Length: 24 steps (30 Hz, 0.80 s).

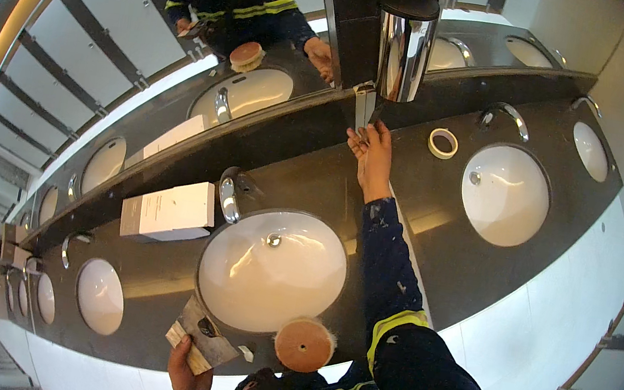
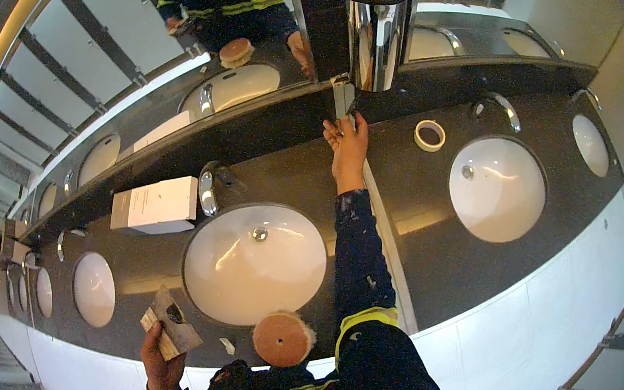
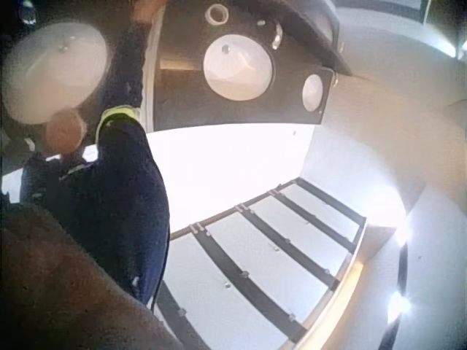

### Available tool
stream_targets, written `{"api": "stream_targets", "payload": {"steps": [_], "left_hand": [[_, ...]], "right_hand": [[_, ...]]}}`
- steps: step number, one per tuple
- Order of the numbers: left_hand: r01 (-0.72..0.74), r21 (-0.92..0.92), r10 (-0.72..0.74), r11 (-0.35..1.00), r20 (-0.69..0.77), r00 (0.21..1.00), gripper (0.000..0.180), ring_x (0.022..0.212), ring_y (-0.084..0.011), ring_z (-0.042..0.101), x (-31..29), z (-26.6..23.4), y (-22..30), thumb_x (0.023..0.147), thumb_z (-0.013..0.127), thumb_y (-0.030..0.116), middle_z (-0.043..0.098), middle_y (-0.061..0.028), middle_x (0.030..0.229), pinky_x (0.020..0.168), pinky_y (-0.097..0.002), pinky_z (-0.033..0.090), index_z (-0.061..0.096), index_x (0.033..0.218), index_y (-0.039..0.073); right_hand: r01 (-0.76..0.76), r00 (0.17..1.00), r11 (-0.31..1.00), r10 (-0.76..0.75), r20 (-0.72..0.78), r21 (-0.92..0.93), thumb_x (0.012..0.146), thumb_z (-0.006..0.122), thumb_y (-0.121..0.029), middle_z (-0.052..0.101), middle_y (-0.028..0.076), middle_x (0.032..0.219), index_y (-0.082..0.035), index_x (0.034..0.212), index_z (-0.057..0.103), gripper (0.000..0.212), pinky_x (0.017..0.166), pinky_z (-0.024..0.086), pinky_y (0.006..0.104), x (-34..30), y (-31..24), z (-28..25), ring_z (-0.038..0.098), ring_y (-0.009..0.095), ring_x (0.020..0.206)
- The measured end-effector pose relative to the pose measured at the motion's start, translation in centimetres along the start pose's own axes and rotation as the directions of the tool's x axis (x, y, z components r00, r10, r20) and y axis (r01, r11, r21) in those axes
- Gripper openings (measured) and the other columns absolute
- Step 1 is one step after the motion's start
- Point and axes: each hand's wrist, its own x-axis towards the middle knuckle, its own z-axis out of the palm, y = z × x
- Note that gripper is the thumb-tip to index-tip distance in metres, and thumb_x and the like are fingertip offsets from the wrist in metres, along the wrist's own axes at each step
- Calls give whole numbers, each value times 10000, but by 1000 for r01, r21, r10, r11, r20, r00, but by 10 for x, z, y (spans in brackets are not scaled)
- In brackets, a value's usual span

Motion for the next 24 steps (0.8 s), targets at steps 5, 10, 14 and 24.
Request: {"api": "stream_targets", "payload": {"steps": [5, 10, 14, 24], "left_hand": [[-6, 7, 6, 1000, -8, 1000, 395, 1135, -263, 607, 11, -42, 43, 966, 536, 200, 615, -112, 1245, 987, -447, 482, 487, 1323, 38], [8, 52, -10, 999, 37, 999, 429, 1155, -252, 585, 15, -44, 65, 964, 549, 198, 600, -110, 1269, 995, -426, 465, 465, 1362, 60], [-6, 70, 7, 998, -15, 1000, 437, 1156, -248, 584, 9, -32, 74, 963, 549, 198, 598, -112, 1266, 991, -422, 467, 458, 1366, 59], [-23, 106, 28, 994, -49, 998, 441, 1159, -261, 577, 12, -33, 67, 953, 561, 211, 598, -110, 1261, 1002, -426, 459, 470, 1355, 54]], "right_hand": [[110, 983, 963, -142, -117, -245, 936, 654, -161, 587, 60, 948, -92, 1362, 471, 468, 666, 491, 288, 6, 17, 23, 623, 183, 851], [307, 867, 856, -431, -248, -416, 889, 733, -196, 577, 20, 857, -87, 1322, 517, 496, 573, 398, 267, 49, 49, 8, 522, 113, 711], [238, 906, 925, -321, -274, -296, 890, 735, -204, 600, 27, 875, -76, 1320, 513, 500, 586, 408, 262, 29, 65, 47, 544, 113, 742], [216, 927, 938, -285, -245, -272, 913, 703, -190, 640, 74, 901, -21, 1351, 482, 518, 668, 483, 320, 38, 56, 63, 592, 163, 734]]}}
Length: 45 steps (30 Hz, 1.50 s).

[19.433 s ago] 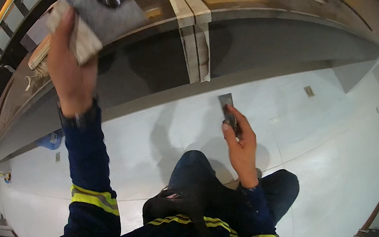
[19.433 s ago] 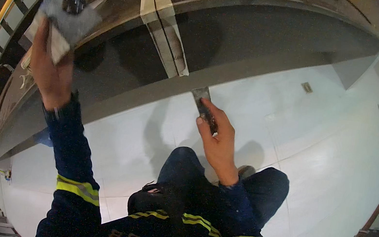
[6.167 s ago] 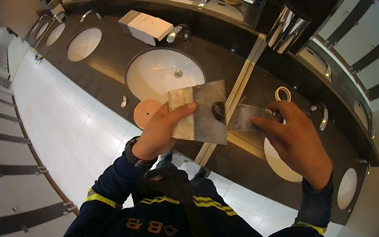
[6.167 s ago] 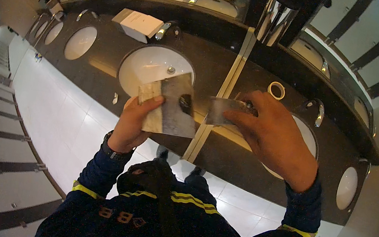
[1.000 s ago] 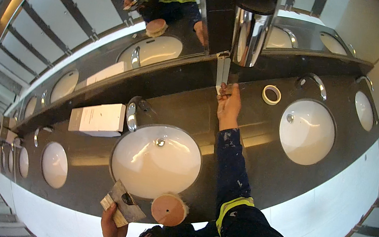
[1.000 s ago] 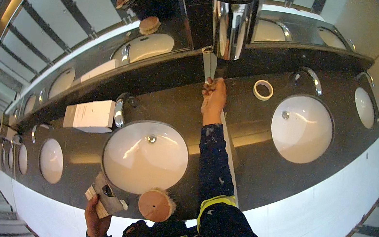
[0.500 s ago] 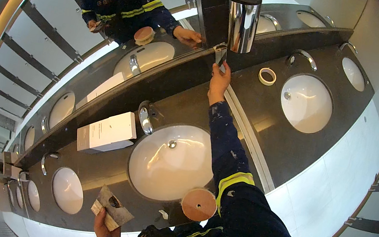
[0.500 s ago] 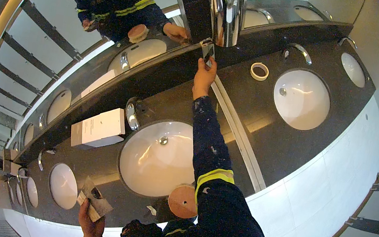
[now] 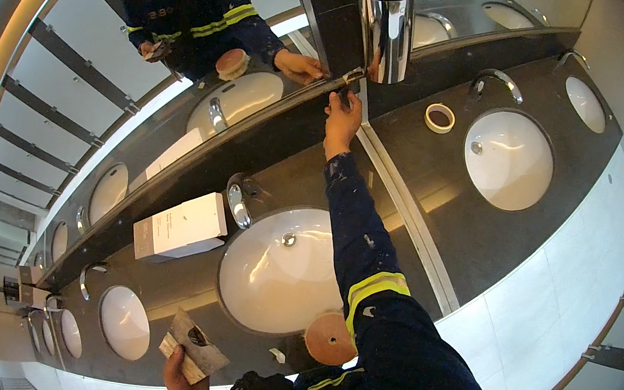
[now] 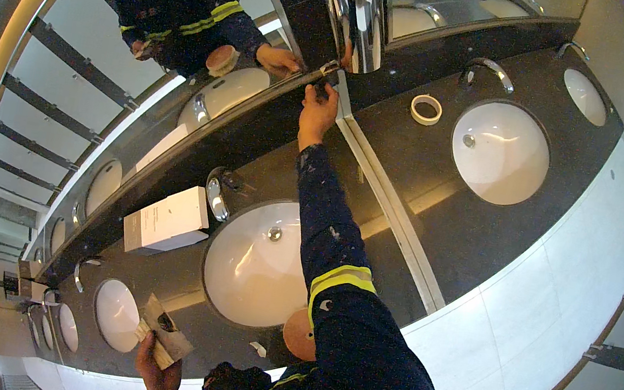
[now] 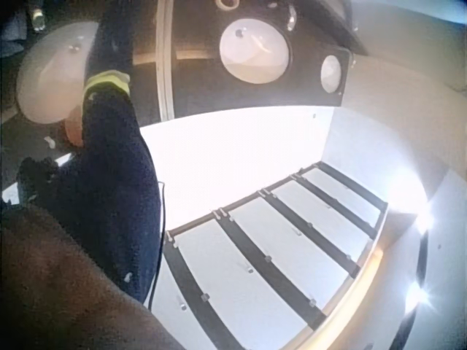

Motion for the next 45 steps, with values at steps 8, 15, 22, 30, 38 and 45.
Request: {"api": "stream_targets", "payload": {"steps": [8, 15, 22, 30, 38, 45], "left_hand": [[-37, 120, 22, 992, 122, 992, 417, 1088, -227, 625, 8, 49, 3, 963, 558, 214, 613, -109, 1219, 926, -402, 515, 485, 1322, 14], [-132, 525, 9, 841, 230, 973, 413, 940, -159, 627, 68, 138, 27, 931, 644, 270, 625, -64, 1088, 790, -298, 519, 551, 1248, 22], [-143, 506, -91, 850, 408, 908, 412, 884, -127, 630, 81, 182, 34, 925, 661, 272, 641, -46, 1026, 768, -266, 503, 558, 1226, 10], [-124, 546, -125, 829, 396, 910, 409, 933, -152, 647, 78, 187, 29, 923, 653, 217, 644, -46, 1070, 793, -276, 521, 540, 1264, 20], [-206, 296, 137, 933, 238, 962, 343, 1098, -234, 635, 67, 123, 43, 939, 623, 199, 642, -116, 1182, 927, -366, 530, 572, 1231, 26], [-140, 290, 106, 947, 129, 986, 419, 1095, -233, 616, 41, 79, 35, 969, 572, 209, 605, -126, 1210, 945, -370, 505, 473, 1312, -10]], "right_hand": [[-153, 941, 972, 198, 274, -177, 878, 745, -261, 662, 69, 915, -37, 1341, 525, 560, 565, 465, 255, -12, -40, -58, 641, 127, 707], [610, 509, 668, 82, 857, -427, 850, 717, -157, 637, 114, 1061, -143, 1263, 634, 422, 795, 515, 346, -103, -186, -110, 627, 216, 919], [983, -53, 179, 101, 993, 34, 820, 689, -65, 588, 123, 1148, -180, 1146, 694, 346, 823, 512, 381, -170, -302, -79, 610, 283, 995], [986, -135, 114, 163, 977, 117, 778, 701, -68, 581, 129, 1160, -178, 1153, 686, 391, 838, 503, 386, -181, -297, -74, 604, 297, 1024], [198, 720, 871, 182, 670, -449, 901, 692, -148, 609, 82, 1084, -66, 1269, 579, 394, 809, 537, 312, -103, -114, -155, 643, 202, 980], [-272, 958, 959, 262, 117, 74, 919, 675, -122, 607, 64, 964, -73, 1380, 432, 523, 694, 541, 286, -10, 59, -120, 632, 156, 833]]}}
